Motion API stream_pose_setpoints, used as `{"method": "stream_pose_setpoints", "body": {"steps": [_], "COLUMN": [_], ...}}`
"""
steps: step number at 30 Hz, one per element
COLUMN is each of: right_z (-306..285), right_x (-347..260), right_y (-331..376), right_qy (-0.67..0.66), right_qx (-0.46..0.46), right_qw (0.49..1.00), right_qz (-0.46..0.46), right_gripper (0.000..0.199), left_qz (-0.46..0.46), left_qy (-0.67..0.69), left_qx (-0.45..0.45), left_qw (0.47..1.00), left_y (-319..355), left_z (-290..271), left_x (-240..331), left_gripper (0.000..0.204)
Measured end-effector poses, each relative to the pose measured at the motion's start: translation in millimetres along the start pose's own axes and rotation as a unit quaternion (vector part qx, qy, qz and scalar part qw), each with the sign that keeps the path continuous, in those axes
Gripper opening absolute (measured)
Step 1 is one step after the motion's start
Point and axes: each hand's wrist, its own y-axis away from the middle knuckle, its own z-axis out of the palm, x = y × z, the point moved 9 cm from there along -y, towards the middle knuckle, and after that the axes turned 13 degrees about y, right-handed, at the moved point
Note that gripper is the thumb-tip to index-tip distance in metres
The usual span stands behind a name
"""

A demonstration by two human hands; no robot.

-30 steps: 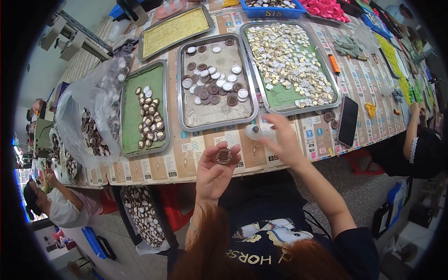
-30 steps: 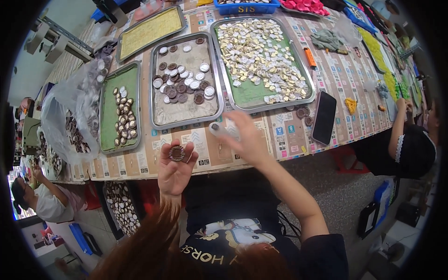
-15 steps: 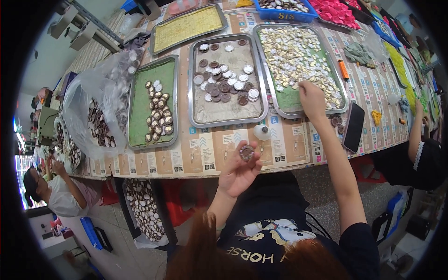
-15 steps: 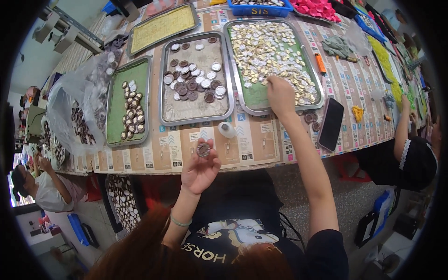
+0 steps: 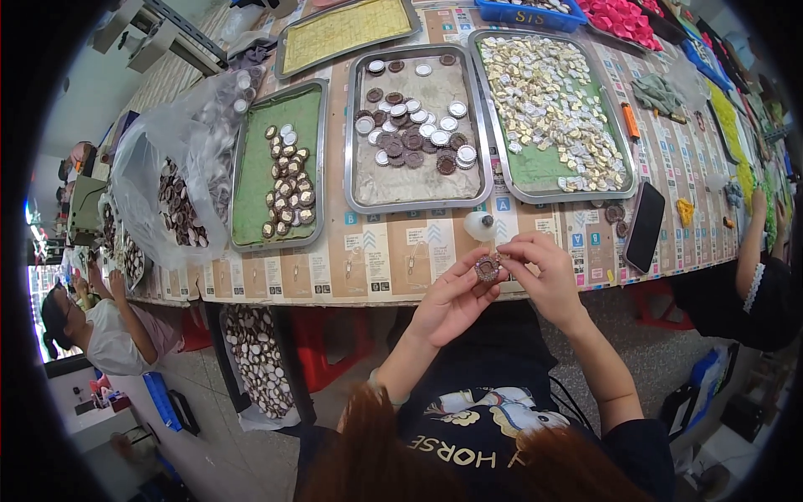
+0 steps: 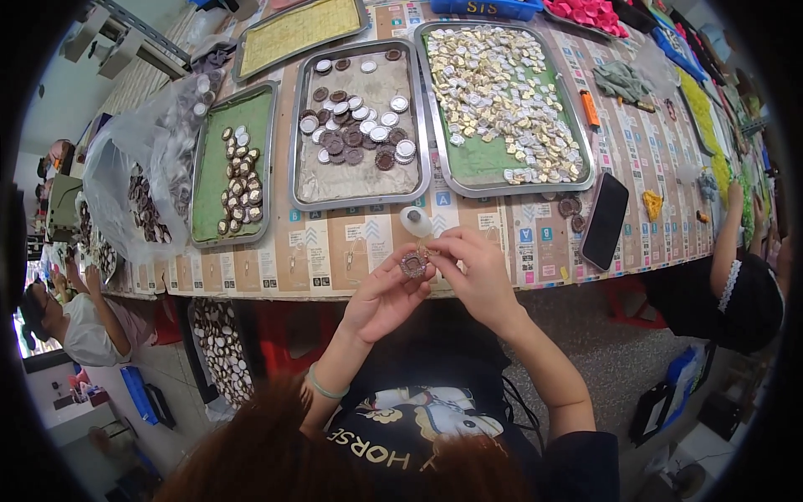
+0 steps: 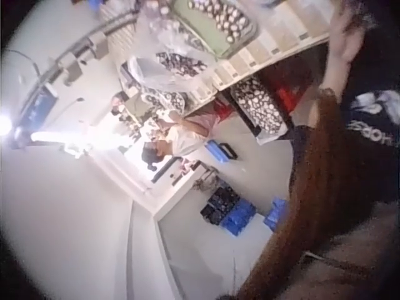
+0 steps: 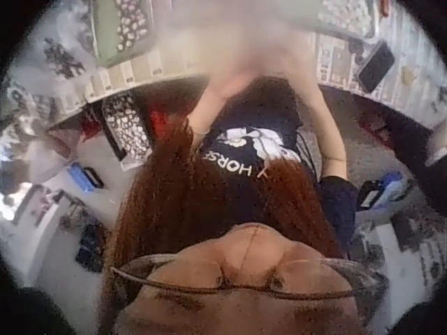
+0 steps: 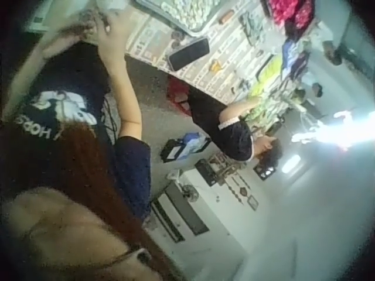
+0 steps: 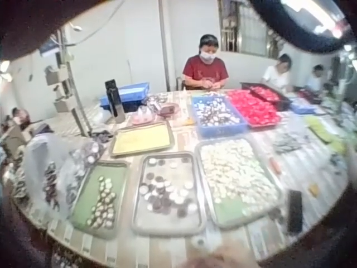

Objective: The person assembles toy parts by applying glue from a squeeze bottle to circular toy bases, then attaching small white components to the glued bases by hand.

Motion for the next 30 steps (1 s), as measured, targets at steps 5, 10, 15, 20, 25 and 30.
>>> {"method": "stream_pose_setpoints", "body": {"steps": [5, 10, 15, 20, 25, 30], "right_z": [-4.1, -7.1, -1.6, -0.9, -2.8, 0.2], "right_x": [-4.2, -29.3, -32.1, -30.8, -37.4, -35.5], "right_y": [5.0, 9.0, 10.2, 12.7, 13.7, 13.8], "right_qy": [0.027, 0.050, 0.061, 0.065, 0.073, 0.070], "right_qx": [0.019, 0.026, 0.011, 0.000, 0.009, -0.003], "right_qw": [0.999, 0.992, 0.987, 0.986, 0.984, 0.987], "right_qz": [0.001, -0.112, -0.148, -0.156, -0.160, -0.146], "right_gripper": [0.011, 0.012, 0.014, 0.015, 0.019, 0.033], "left_qz": [-0.007, -0.015, -0.015, -0.013, -0.003, -0.006], "left_qy": [0.007, -0.021, -0.028, -0.045, -0.032, -0.063], "left_qx": [0.010, 0.036, 0.037, 0.030, 0.028, 0.059], "left_qw": [1.000, 0.999, 0.999, 0.998, 0.999, 0.996], "left_y": [3.9, 4.5, 5.0, 5.2, 5.7, 5.9], "left_z": [-0.9, 1.0, 0.4, 3.1, 7.1, 10.9], "left_x": [-1.5, -4.1, -5.9, -5.6, -2.6, -1.3], "left_gripper": [0.036, 0.032, 0.031, 0.031, 0.031, 0.031]}}
